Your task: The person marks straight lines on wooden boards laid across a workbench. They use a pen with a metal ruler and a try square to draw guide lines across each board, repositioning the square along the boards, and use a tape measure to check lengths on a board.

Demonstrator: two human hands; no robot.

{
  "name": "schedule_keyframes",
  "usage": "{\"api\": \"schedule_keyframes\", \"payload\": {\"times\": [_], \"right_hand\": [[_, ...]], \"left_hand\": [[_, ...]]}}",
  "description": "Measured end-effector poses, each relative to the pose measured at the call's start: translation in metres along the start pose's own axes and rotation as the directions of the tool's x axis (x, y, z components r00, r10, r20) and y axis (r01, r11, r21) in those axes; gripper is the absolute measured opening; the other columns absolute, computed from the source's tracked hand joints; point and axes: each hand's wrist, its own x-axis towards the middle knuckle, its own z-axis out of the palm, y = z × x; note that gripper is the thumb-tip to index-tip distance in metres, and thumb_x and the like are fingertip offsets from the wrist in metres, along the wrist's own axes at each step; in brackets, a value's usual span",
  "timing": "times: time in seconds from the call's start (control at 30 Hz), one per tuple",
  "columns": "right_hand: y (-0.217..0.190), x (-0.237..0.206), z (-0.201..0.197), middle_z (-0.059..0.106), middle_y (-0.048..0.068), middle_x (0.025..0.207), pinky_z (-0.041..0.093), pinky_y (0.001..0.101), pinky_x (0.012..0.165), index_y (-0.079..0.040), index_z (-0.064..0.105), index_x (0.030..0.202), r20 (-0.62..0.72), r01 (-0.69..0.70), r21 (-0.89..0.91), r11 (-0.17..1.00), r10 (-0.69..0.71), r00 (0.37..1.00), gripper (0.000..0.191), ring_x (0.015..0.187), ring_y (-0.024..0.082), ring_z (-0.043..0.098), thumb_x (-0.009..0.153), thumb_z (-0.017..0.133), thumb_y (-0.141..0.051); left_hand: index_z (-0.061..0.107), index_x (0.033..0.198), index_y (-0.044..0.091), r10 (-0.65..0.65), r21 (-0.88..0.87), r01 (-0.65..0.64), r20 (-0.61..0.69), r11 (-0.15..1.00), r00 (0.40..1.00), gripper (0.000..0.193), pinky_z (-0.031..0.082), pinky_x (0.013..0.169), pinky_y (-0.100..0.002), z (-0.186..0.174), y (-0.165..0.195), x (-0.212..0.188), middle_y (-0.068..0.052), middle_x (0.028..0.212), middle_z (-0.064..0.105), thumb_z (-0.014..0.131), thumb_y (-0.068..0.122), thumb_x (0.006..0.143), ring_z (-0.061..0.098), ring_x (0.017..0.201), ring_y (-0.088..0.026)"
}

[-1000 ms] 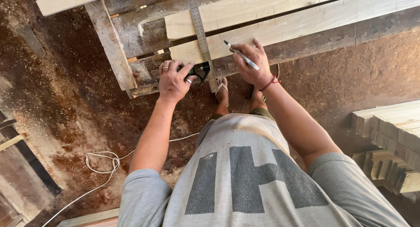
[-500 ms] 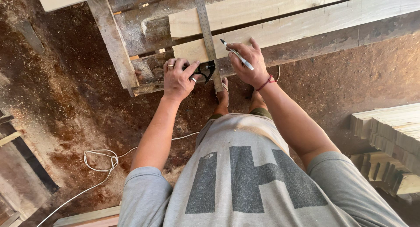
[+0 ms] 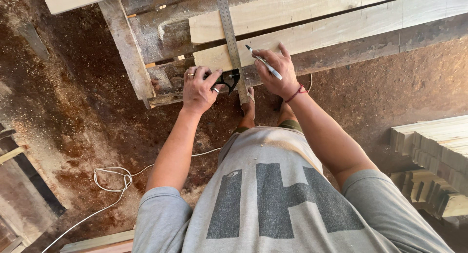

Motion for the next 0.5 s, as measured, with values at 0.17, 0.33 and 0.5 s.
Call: {"api": "schedule_keyframes", "payload": {"times": [0.17, 0.33, 0.5], "right_hand": [[-0.002, 0.002, 0.002, 0.078, 0.005, 0.109, 0.029, 0.0571, 0.121, -0.012, 0.067, 0.126, -0.007, 0.004, 0.0, 1.0, -0.004, 1.0, 0.024, 0.101, 0.025, 0.073, 0.104, 0.062, -0.02], [0.0, 0.013, 0.009, 0.078, 0.009, 0.108, 0.031, 0.0558, 0.12, -0.012, 0.068, 0.125, -0.028, -0.018, 0.0, 1.0, 0.018, 0.999, 0.024, 0.102, 0.027, 0.074, 0.105, 0.061, -0.021], [0.004, 0.046, 0.019, 0.078, 0.007, 0.112, 0.027, 0.0588, 0.121, -0.011, 0.066, 0.129, -0.004, 0.001, -0.032, 1.0, -0.001, 1.0, 0.025, 0.1, 0.021, 0.076, 0.106, 0.058, -0.019]], "left_hand": [[0.077, 0.122, 0.023, -0.002, 0.001, 0.002, -0.006, 1.0, 1.0, 0.049, 0.041, 0.108, -0.044, -0.001, 0.0, 0.0, -0.003, 0.106, 0.062, 0.091, 0.037, 0.077, 0.055, 0.109, -0.026], [0.078, 0.122, 0.023, -0.002, 0.003, 0.002, -0.011, 1.0, 1.0, 0.048, 0.041, 0.108, -0.043, -0.002, 0.001, 0.0, -0.004, 0.106, 0.062, 0.09, 0.036, 0.078, 0.055, 0.109, -0.026], [0.077, 0.122, 0.022, 0.006, 0.005, -0.006, -0.007, 1.0, 1.0, 0.048, 0.041, 0.107, -0.044, -0.002, 0.0, 0.001, -0.006, 0.106, 0.062, 0.09, 0.037, 0.078, 0.054, 0.109, -0.027]]}}
